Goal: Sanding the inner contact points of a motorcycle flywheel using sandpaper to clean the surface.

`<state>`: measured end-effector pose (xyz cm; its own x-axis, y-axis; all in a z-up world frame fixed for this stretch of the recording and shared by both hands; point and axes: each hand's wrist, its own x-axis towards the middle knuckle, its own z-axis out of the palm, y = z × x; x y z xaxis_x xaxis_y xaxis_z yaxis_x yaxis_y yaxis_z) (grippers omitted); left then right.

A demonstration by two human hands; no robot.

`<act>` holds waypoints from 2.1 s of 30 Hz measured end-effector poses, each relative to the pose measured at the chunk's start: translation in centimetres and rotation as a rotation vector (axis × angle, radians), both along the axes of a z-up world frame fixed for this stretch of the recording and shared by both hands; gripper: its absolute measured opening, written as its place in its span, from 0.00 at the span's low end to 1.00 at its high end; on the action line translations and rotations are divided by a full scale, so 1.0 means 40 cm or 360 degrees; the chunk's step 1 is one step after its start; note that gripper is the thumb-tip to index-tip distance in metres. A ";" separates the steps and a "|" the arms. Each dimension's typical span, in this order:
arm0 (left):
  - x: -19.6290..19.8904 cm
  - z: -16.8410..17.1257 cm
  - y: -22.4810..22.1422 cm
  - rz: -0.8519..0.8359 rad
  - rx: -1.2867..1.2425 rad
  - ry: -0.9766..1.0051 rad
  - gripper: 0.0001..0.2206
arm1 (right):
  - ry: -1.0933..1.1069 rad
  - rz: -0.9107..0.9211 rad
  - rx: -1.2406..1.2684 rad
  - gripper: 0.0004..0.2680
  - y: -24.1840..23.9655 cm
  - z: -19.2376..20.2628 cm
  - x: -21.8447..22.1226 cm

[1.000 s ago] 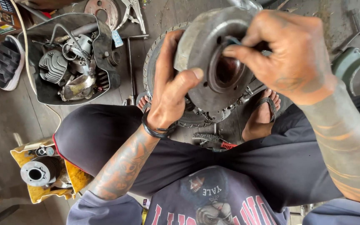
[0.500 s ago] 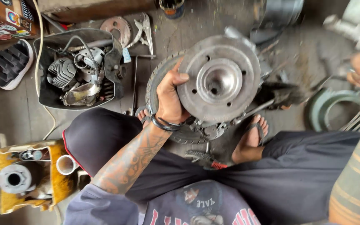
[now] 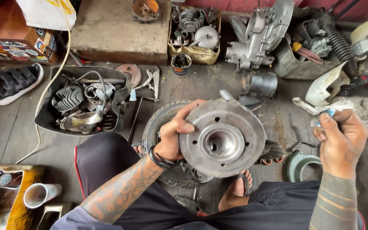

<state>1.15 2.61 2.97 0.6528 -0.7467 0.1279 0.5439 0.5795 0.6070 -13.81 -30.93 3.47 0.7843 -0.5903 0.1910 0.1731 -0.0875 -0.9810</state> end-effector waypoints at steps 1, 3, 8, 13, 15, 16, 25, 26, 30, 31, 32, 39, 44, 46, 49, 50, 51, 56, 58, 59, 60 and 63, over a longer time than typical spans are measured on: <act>0.002 0.004 0.004 -0.0001 -0.0005 -0.0008 0.31 | -0.0008 -0.0001 -0.0005 0.08 0.003 0.002 0.005; -0.003 0.007 0.016 -0.0034 0.0022 0.0008 0.32 | 0.0002 -0.0024 -0.0003 0.08 0.013 0.004 0.007; -0.001 0.005 0.042 -0.0056 -0.0016 0.0078 0.33 | 0.0012 -0.0008 -0.0065 0.07 0.040 0.007 0.013; -0.011 0.007 0.074 0.0018 0.0043 0.0025 0.34 | 0.0012 -0.0011 -0.0039 0.08 0.055 0.001 0.014; -0.015 0.011 0.089 0.0071 0.0097 -0.0073 0.34 | 0.0007 -0.0004 -0.0023 0.09 0.058 0.001 0.019; -0.014 0.022 0.094 0.0073 0.0090 -0.0069 0.34 | 0.0011 -0.0001 -0.0030 0.09 0.063 -0.001 0.022; -0.028 0.052 0.060 0.0666 0.0783 -0.0113 0.31 | 0.0054 -0.0035 -0.0633 0.08 0.268 -0.051 0.063; -0.029 0.054 0.055 0.0672 0.0829 -0.0003 0.28 | 0.0057 0.0082 -0.0700 0.09 0.314 -0.050 0.060; -0.040 0.028 0.036 0.0648 0.0976 0.0028 0.24 | 0.0092 0.0403 -0.0843 0.12 0.409 -0.039 0.050; -0.047 0.034 0.036 0.0639 0.0984 0.0028 0.24 | 0.0098 0.0396 -0.0835 0.12 0.407 -0.027 0.051; -0.053 0.041 0.035 0.0622 0.1047 -0.0087 0.25 | 0.0215 0.0460 -0.0930 0.10 0.406 -0.014 0.054; -0.051 0.031 0.009 0.0719 0.1104 -0.0476 0.28 | 0.0454 0.0545 -0.0944 0.09 0.379 -0.012 0.082; -0.061 0.028 -0.017 0.0787 0.1045 -0.0579 0.31 | 0.0433 0.0364 -0.0965 0.10 0.340 -0.063 0.108; -0.064 0.012 -0.029 0.0838 0.0977 -0.0569 0.32 | 0.0397 0.0230 -0.0969 0.10 0.337 -0.089 0.114; -0.077 -0.010 -0.047 0.0932 0.0878 -0.0468 0.32 | 0.0311 0.0150 -0.0657 0.09 0.358 -0.085 0.112; -0.080 -0.011 -0.058 0.0993 0.0767 -0.0452 0.31 | 0.0305 0.0119 -0.0633 0.10 0.357 -0.076 0.109; -0.084 -0.013 -0.067 0.1052 0.0654 -0.0437 0.31 | 0.0299 0.0088 -0.0609 0.11 0.358 -0.067 0.106; -0.101 -0.021 -0.092 0.1137 0.0551 -0.0508 0.32 | 0.0082 0.0139 -0.0123 0.11 0.402 -0.043 0.122; -0.107 -0.018 -0.099 0.1181 0.0536 -0.0546 0.32 | -0.0096 0.0164 0.0144 0.11 0.405 -0.069 0.129; -0.109 -0.013 -0.099 0.1221 0.0492 -0.0559 0.32 | -0.0246 0.0202 0.0228 0.11 0.402 -0.082 0.130; -0.112 -0.009 -0.100 0.1261 0.0445 -0.0571 0.33 | -0.0395 0.0240 0.0308 0.12 0.398 -0.094 0.131; -0.123 0.025 -0.102 0.1309 0.0364 -0.0594 0.33 | -0.0549 0.0240 0.0399 0.10 0.400 -0.114 0.143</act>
<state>-3.79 -1.46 3.97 0.9340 -0.1004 0.3429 -0.2381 0.5407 0.8068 -8.08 -14.95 -1.08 0.7808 -0.5354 0.3219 0.4860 0.1968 -0.8515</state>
